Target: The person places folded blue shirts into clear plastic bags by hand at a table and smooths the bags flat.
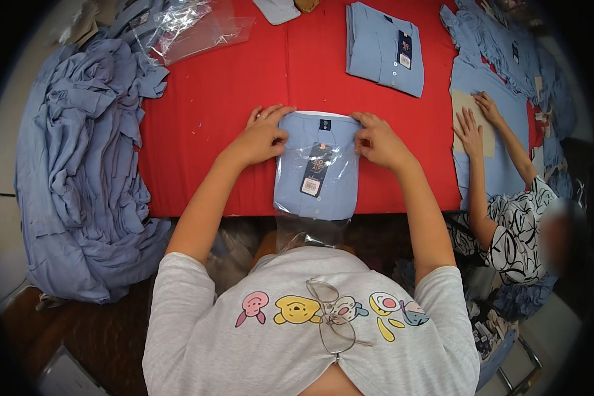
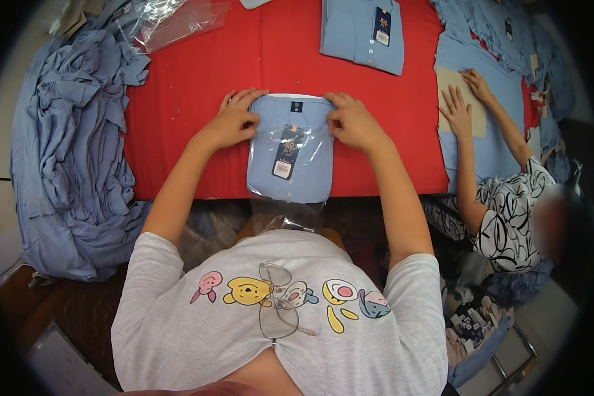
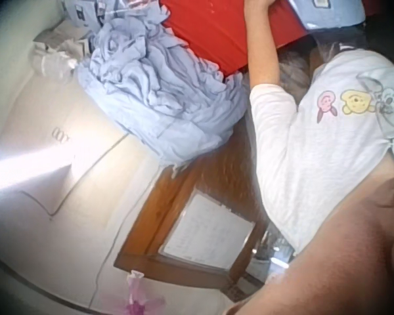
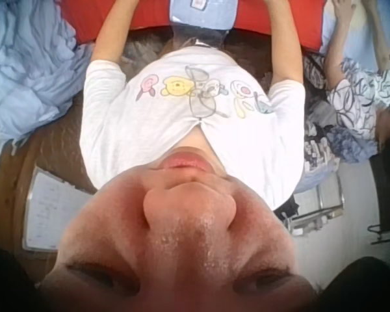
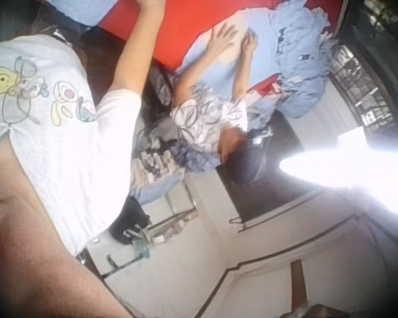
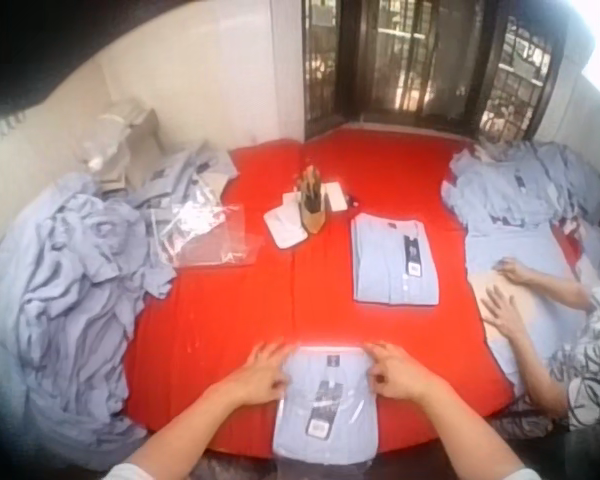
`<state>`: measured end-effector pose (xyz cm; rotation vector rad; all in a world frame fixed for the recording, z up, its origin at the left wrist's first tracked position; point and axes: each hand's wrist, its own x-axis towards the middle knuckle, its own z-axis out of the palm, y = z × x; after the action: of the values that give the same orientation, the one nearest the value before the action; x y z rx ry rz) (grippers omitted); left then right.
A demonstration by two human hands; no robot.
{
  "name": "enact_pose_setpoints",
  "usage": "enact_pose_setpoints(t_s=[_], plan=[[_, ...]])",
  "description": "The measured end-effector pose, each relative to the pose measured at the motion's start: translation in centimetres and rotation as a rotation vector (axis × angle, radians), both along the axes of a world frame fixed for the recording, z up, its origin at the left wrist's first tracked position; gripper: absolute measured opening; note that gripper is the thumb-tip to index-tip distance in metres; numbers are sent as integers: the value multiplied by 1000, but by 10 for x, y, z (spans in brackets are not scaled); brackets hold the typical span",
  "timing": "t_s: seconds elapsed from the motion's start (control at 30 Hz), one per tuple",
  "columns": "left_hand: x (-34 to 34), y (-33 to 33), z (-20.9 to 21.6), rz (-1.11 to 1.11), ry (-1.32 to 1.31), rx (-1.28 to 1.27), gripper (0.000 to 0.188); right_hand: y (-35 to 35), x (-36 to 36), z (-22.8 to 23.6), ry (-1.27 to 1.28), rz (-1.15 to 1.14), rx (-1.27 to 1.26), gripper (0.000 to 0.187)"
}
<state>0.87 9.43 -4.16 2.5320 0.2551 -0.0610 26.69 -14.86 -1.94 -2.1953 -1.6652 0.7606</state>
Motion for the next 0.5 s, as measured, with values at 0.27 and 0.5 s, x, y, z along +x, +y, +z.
enact_pose_setpoints(t_s=[0.27,0.5], plan=[[-6,30,47,223,-27,-665,7,3,3,100,73,-33,149,13],[-39,14,282,111,-710,159,10,-11,-31,294,-526,120,728,16]])
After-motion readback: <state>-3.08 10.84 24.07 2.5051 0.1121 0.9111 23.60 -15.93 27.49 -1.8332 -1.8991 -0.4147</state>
